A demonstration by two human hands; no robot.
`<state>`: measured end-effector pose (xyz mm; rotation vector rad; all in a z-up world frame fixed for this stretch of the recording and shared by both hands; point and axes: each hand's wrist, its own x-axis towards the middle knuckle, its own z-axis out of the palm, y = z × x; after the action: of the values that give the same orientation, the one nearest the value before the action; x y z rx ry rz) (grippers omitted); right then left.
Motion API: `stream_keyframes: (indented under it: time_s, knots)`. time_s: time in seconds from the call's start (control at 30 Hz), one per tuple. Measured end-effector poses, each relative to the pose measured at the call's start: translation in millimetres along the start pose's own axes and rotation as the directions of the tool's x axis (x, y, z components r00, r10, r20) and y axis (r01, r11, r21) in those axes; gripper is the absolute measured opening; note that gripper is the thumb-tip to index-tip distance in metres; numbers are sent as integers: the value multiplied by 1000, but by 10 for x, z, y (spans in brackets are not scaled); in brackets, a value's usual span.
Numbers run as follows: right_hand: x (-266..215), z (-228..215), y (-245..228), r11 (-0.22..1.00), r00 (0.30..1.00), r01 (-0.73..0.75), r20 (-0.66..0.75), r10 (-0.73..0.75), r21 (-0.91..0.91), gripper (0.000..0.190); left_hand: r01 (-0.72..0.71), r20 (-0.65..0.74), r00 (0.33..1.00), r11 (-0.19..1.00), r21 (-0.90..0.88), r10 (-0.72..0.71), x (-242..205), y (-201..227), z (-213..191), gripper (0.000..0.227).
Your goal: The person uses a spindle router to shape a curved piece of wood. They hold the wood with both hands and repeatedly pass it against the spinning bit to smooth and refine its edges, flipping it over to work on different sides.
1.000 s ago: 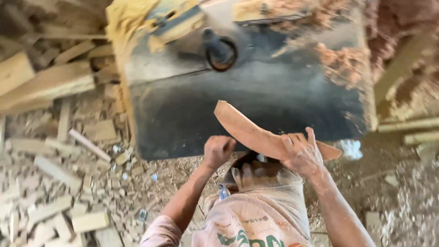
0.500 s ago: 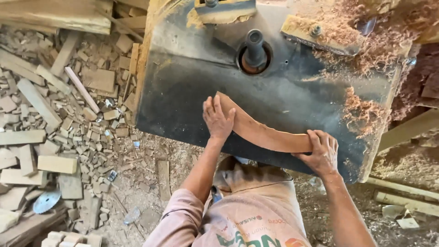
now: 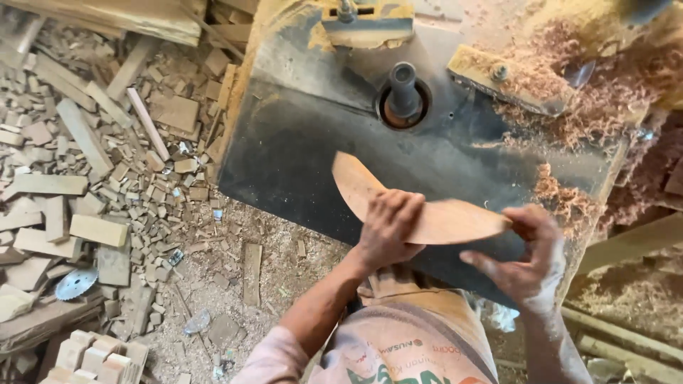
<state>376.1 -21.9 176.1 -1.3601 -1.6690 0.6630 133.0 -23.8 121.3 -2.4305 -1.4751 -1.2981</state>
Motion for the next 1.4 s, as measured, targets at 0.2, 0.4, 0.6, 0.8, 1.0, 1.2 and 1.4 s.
stream_keyframes:
  time_s: [0.2, 0.4, 0.6, 0.8, 1.0, 1.2, 1.4]
  knots:
    - [129, 457, 499, 940, 903, 337, 300, -308, -50, 125, 258, -364, 829, 868, -425, -425, -87, -170, -166, 47]
    - [-345, 694, 1270, 917, 901, 269, 414, -131, -295, 116, 360, 392, 278, -283, -889, -877, -101, -340, -64, 72]
    - [-426, 512, 1777, 822, 929, 299, 346, -135, -484, 104, 918, -20, 324, 320, -234, -946, -996, -992, 595, 77]
    - [-302, 460, 1762, 859, 946, 202, 322, -47, -470, 108, 805, -74, 594, 591, 61, -801, -620, -1613, 584, 64]
    - [-232, 517, 1804, 906, 969, 158, 237, -66, -393, 103, 697, -32, 707, 689, 197, -706, -488, -2192, 1086, 60]
    - [10, 718, 2002, 905, 965, 221, 215, -150, -363, 102, 771, 5, 587, 560, 304, -810, -330, -2429, 1367, 59]
    - [349, 866, 2105, 895, 963, 238, 212, -166, -377, 101, 775, 52, 578, 568, 277, -814, -186, -2777, 1444, 59]
